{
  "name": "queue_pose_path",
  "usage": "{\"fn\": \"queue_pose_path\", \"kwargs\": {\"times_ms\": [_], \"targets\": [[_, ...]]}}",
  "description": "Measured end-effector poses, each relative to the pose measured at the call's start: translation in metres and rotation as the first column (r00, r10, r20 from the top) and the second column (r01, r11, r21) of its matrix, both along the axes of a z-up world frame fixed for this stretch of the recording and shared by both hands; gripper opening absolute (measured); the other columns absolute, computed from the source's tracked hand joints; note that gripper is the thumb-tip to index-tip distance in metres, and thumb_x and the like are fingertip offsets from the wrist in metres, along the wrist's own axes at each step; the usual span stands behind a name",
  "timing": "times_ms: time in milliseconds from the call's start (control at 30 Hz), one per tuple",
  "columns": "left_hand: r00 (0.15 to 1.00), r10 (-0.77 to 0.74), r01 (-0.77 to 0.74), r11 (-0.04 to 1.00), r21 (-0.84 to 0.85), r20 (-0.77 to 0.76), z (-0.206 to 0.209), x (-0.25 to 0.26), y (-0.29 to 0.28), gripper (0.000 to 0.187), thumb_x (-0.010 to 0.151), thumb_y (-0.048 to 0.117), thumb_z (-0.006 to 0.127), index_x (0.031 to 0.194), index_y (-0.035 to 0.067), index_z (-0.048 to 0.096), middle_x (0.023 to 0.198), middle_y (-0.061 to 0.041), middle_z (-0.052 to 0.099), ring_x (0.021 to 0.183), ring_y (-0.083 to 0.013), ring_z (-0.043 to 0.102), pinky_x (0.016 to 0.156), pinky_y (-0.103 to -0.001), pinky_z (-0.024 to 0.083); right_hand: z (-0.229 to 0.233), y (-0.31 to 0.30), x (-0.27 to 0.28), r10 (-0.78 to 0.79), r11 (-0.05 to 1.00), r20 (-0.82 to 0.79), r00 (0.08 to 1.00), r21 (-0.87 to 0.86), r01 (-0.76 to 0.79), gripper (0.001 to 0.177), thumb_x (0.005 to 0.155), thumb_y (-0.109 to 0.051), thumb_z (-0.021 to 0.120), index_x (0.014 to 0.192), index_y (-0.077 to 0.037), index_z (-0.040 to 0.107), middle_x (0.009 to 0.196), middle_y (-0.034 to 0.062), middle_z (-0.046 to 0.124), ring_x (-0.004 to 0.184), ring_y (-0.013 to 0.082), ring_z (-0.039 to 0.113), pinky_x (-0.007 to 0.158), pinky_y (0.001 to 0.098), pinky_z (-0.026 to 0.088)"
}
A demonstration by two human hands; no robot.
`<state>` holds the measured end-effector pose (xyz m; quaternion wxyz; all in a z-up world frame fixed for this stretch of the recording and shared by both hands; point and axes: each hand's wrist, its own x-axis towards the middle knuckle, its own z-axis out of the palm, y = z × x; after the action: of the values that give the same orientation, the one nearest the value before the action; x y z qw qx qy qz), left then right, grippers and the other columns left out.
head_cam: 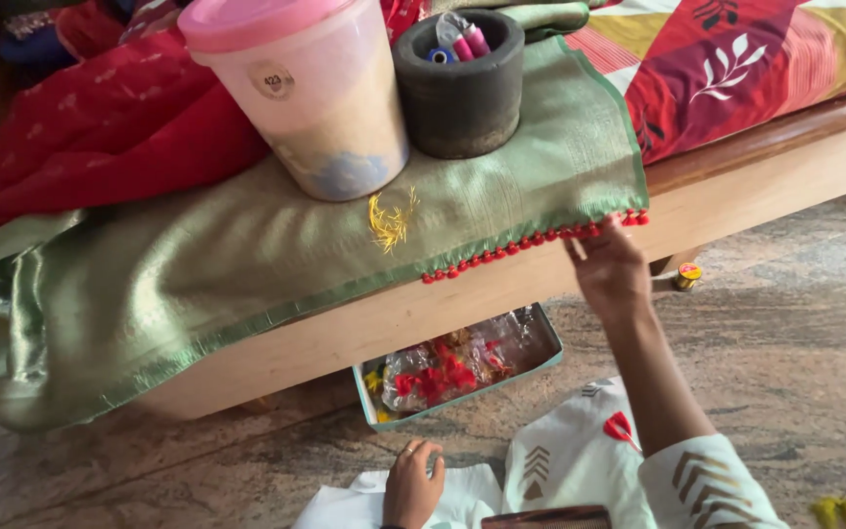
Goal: Attaching and trimming red tassels on the decorative edge of a fabric garment.
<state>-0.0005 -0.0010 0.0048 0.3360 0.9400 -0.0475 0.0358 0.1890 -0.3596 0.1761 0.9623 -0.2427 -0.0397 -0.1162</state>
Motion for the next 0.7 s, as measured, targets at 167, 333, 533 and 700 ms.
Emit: {"fn": "queue_pose_path", "kwargs": {"times_ms": [167,333,533,700], "targets": [[1.000,-0.009,0.009,1.000,0.020,-0.008,-0.024,0.008,0.003,0.016,0.084,0.018,0.071,0.099,0.011,0.070,0.104,-0.010,0.069,0.104,-0.0336,0.066,0.087,-0.044,0.053,0.002,0.042,-0.005,0.049,0.982,0.077,0.996,-0.184,-0.034,0.009,0.096,-0.002,0.074,0.097,-0.005,0.065,0.104,0.0105,0.073,0.102,0.0219,0.069,0.114,0.0415,0.050],[0.996,0.017,-0.012,0.998,0.062,-0.084,-0.009,0.003,0.000,0.017,0.084,0.020,0.070,0.100,0.012,0.070,0.106,-0.008,0.069,0.103,-0.0332,0.066,0.086,-0.044,0.053,0.007,0.056,-0.016,-0.005,0.978,-0.049,0.999,-0.208,-0.005,0.012,0.090,0.002,0.071,0.101,-0.001,0.068,0.100,0.0123,0.073,0.096,0.0218,0.072,0.098,0.0384,0.058],[0.998,-0.052,0.055,0.997,0.056,-0.043,-0.011,0.002,0.004,0.018,0.086,0.020,0.069,0.101,0.010,0.071,0.107,-0.011,0.071,0.100,-0.0352,0.068,0.084,-0.045,0.054,-0.040,0.021,-0.034,-0.022,0.926,-0.221,0.975,-0.372,-0.063,0.021,0.088,-0.002,0.072,0.108,0.000,0.067,0.099,0.0129,0.075,0.093,0.0214,0.074,0.092,0.0365,0.059],[0.993,-0.089,0.097,0.990,0.100,-0.077,-0.001,-0.002,0.006,0.019,0.086,0.022,0.068,0.101,0.010,0.071,0.108,-0.013,0.071,0.101,-0.0368,0.067,0.085,-0.045,0.055,-0.131,-0.043,-0.094,-0.131,0.845,-0.433,0.892,-0.520,-0.128,0.027,0.086,-0.003,0.074,0.111,0.002,0.066,0.101,0.0142,0.077,0.093,0.0218,0.074,0.086,0.0339,0.059]]}}
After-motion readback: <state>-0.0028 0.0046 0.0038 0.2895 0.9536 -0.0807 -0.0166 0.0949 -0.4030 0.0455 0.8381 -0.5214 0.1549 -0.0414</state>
